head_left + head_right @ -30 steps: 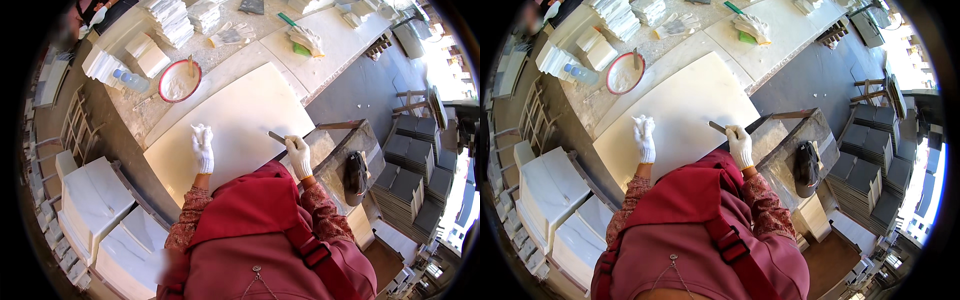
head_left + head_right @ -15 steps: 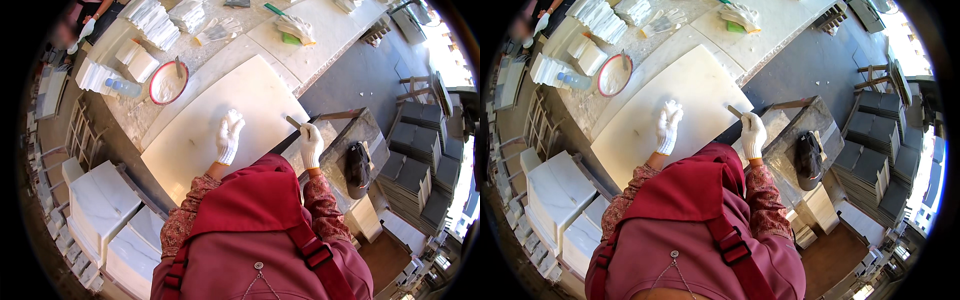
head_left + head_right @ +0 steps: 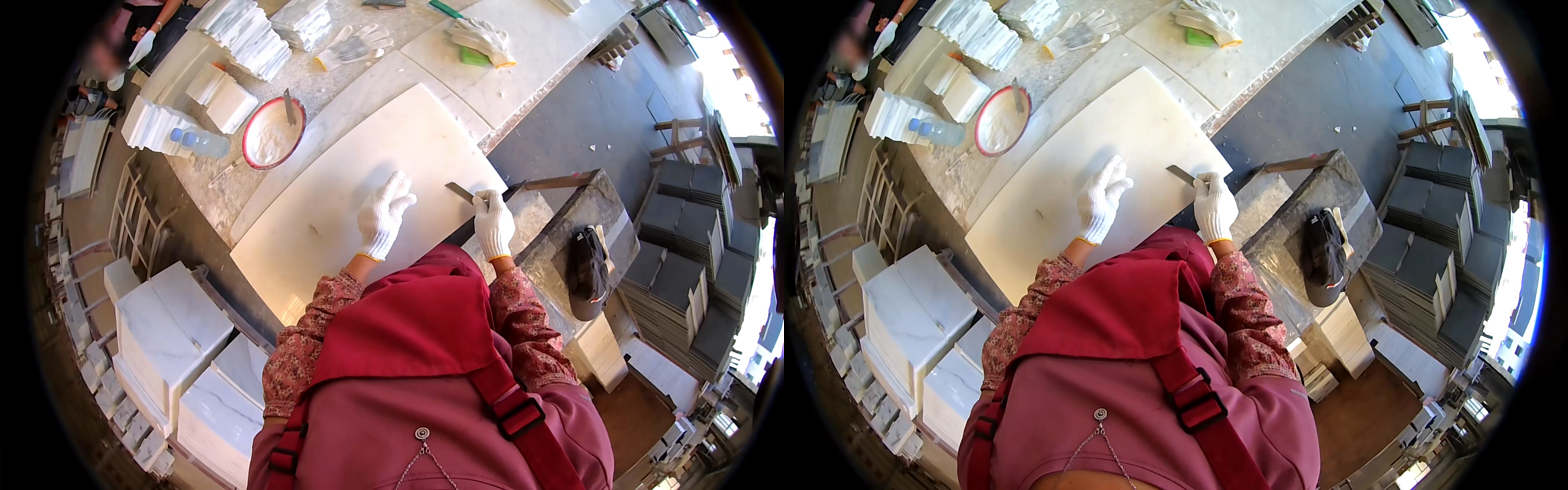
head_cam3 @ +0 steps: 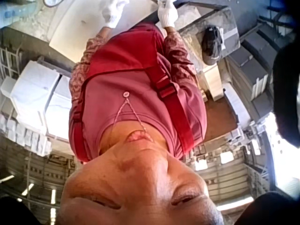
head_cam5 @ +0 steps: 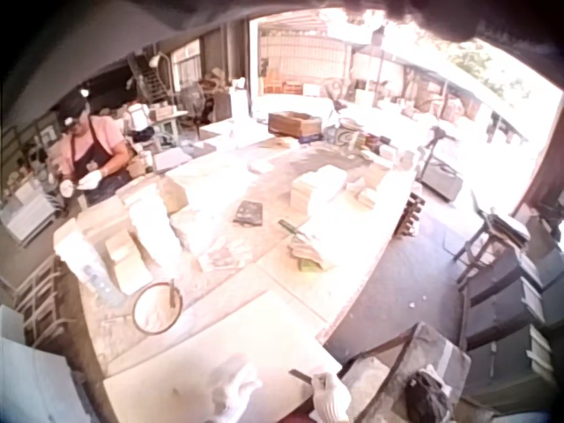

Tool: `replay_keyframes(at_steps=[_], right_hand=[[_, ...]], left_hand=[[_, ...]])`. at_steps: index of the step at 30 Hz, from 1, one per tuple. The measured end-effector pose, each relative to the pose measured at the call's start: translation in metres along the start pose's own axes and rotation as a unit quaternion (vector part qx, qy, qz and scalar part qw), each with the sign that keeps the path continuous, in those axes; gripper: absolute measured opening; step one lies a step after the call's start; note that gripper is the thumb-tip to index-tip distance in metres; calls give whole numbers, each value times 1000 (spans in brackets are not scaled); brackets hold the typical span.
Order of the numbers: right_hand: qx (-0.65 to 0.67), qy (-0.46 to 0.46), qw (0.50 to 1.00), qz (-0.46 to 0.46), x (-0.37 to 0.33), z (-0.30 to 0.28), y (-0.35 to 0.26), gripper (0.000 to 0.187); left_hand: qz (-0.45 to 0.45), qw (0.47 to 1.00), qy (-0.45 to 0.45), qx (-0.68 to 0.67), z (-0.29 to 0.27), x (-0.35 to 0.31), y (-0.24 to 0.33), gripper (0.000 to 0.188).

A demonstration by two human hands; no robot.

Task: The person scrapes the surface of a large white stone slab using a metal scraper tool. They repeatedly scrape different sections of the slab, then lift and flip the slab to work on the other side. The person also moves the slab to a wooden rack and retrieves another slab to continue the scraping process.

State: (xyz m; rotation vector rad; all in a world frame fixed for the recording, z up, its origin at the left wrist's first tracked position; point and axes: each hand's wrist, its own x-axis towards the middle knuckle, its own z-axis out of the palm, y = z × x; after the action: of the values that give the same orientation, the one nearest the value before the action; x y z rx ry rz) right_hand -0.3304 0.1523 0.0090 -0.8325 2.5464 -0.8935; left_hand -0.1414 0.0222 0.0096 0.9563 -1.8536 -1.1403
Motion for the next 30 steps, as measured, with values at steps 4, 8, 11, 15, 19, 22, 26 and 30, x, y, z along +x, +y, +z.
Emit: replay_keyframes(at_steps=[4,8,11,15,19,22,26,30], right_hand=[[-74,-3,997,36,10,11,-9,20],[-75,11,995,59,21,16,-15,19],[-51,13,998,47,27,10,-17,18],[232,2,970,76,30,0,24,16],[370,20,914,164,13,-23,48,15],[378,39,900,215,3,-40,64,12],[378,56,893,238,-7,-54,81,15],[379,56,893,236,-11,-53,85,18]], left_hand=[[112,967,-71,218,6,8,7,43],[155,935,-110,300,14,11,11,39],[181,916,-139,329,19,14,11,37],[211,893,-156,365,28,15,7,38],[225,888,-155,371,34,16,8,32],[205,878,-165,400,39,17,8,27],[191,864,-193,423,42,20,17,30],[227,871,-152,409,43,20,18,23]])
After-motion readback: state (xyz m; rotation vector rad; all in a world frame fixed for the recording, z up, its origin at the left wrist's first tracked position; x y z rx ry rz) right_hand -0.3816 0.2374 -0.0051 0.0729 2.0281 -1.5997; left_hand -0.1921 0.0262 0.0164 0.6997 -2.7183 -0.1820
